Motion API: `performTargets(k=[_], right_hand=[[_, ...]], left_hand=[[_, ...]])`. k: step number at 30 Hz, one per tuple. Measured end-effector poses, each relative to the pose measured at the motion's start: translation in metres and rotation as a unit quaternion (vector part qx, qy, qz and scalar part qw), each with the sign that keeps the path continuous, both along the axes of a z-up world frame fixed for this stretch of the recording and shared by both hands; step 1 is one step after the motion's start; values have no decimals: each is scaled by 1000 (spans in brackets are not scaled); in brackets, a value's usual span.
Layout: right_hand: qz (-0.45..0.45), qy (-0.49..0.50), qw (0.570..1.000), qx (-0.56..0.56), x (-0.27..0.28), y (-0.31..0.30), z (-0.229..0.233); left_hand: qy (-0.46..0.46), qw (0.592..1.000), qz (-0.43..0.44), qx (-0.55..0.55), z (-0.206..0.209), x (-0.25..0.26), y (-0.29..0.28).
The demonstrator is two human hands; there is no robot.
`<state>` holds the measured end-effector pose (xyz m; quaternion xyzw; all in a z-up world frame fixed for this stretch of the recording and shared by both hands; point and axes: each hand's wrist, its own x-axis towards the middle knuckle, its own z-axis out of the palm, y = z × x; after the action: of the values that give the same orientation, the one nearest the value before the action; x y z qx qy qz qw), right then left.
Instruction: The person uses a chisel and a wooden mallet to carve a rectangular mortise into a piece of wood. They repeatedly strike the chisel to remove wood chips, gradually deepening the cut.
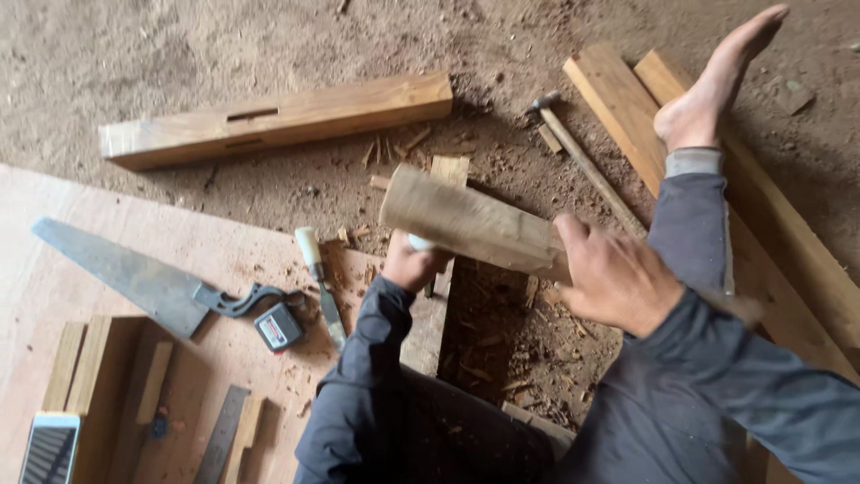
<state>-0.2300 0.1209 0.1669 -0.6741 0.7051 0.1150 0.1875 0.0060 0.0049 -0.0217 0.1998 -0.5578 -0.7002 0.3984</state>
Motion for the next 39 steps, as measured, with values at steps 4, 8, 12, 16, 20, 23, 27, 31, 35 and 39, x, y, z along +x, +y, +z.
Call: performTargets(k=[4, 8, 12, 16, 20, 23, 27, 31, 35, 39], right_hand=[[-97, -125, 983, -97, 1, 9, -3], [-110, -276, 890, -345, 6, 35, -38], [-176, -452, 784, -388, 6, 46, -105], [-116, -387, 801, -442, -7, 44, -151], [-152, -455, 762, -435, 5, 53, -152], [-168, -486, 729, -452, -6, 26, -144], [-278, -458, 779, -326, 3, 56, -158], [-154, -378, 802, -436, -5, 36, -157], [-97, -352, 811, -457, -7, 33, -155], [-199, -445, 789, -374, -10, 46, -156]], left_hand=[[-97, 984, 139, -49, 2, 0, 12], [-198, 938, 254, -132, 28, -34, -14], [-264, 928, 253, -65, 33, -36, -17], [-127, 966, 192, -121, 41, 9, 54], [-149, 953, 228, -135, 99, 8, 103], [-107, 916, 247, -299, 129, 4, 120], [-172, 932, 300, -107, 72, 24, 119], [-289, 897, 312, -118, 18, -4, 31], [-261, 938, 227, -33, 39, -43, -13], [-187, 970, 155, -13, 52, -45, 3]])
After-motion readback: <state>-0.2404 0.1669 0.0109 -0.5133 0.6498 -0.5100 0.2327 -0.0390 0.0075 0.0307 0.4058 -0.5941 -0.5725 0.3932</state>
